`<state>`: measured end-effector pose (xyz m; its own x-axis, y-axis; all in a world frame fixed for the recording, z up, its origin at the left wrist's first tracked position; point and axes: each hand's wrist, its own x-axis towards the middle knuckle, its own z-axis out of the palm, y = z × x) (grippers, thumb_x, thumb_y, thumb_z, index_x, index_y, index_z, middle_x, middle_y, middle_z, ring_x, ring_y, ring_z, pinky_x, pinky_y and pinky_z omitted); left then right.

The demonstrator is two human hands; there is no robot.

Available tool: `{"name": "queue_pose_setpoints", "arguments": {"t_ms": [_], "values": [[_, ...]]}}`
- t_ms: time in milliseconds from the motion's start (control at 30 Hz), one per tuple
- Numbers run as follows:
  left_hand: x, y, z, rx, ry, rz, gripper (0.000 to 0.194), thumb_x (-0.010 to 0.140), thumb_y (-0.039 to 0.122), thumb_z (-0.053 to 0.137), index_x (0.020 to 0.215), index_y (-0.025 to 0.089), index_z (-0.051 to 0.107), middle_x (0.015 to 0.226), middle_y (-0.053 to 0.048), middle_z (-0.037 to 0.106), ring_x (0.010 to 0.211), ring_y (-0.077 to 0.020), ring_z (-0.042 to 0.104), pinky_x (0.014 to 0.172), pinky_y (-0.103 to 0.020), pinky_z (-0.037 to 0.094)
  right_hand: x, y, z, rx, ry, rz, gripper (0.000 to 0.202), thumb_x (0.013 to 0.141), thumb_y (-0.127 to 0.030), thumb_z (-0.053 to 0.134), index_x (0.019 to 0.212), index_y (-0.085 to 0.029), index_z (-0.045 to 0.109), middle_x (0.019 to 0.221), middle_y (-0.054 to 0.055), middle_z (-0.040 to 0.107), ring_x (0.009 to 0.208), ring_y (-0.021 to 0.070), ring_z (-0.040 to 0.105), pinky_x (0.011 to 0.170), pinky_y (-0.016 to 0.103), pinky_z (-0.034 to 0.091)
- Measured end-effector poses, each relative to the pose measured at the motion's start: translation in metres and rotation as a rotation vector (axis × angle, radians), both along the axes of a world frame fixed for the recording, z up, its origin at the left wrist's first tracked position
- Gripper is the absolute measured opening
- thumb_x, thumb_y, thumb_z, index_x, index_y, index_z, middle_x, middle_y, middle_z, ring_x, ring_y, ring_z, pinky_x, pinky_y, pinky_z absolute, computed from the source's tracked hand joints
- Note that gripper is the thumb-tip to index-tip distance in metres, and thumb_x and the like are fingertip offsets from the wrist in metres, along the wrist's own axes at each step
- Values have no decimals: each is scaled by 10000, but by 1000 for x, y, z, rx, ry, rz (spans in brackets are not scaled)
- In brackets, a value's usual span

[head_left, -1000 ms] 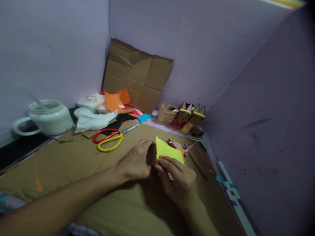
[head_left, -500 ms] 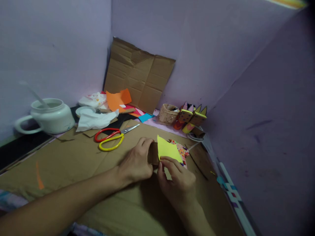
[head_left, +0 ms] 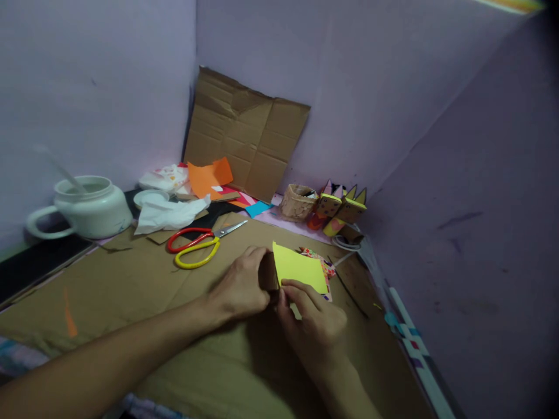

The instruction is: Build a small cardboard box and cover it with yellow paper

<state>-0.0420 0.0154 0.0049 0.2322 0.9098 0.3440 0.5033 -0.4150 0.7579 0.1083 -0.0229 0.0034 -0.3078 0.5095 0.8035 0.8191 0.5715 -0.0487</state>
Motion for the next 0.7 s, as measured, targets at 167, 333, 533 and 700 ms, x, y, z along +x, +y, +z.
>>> {"name": "queue_pose_setpoints", "arguments": {"t_ms": [167,333,533,700], "values": [[1,-3,2,32,4,-14,415,628,122,608,1032,142,520,1015,-107,582,930,-244,568,789,-359,492,-2,-1,1,-17,41,-22,102,811,-157,561,780,-195,650,793,17,750,622,119,694,562,199,477],[3,-4,0,55,-2,-15,455,610,112,619,1051,124,511,1031,-124,570,941,-250,560,816,-370,490,-5,-3,2,-13,44,-33,104,809,-159,575,758,-192,659,763,15,747,594,119,690,530,198,467],[0,2,-2,-54,-112,-21,576,562,121,688,1109,157,514,1124,-120,592,1025,-282,561,895,-414,455,1,-6,4,-69,140,82,156,790,-172,630,944,-176,653,890,68,740,765,164,697,704,242,518],[-3,7,4,-290,-491,-130,750,532,167,784,1209,161,463,1142,-117,625,1067,-297,572,896,-413,462,14,-7,8,-164,854,23,63,794,-239,617,837,-193,615,870,44,664,828,178,632,741,299,489]]}}
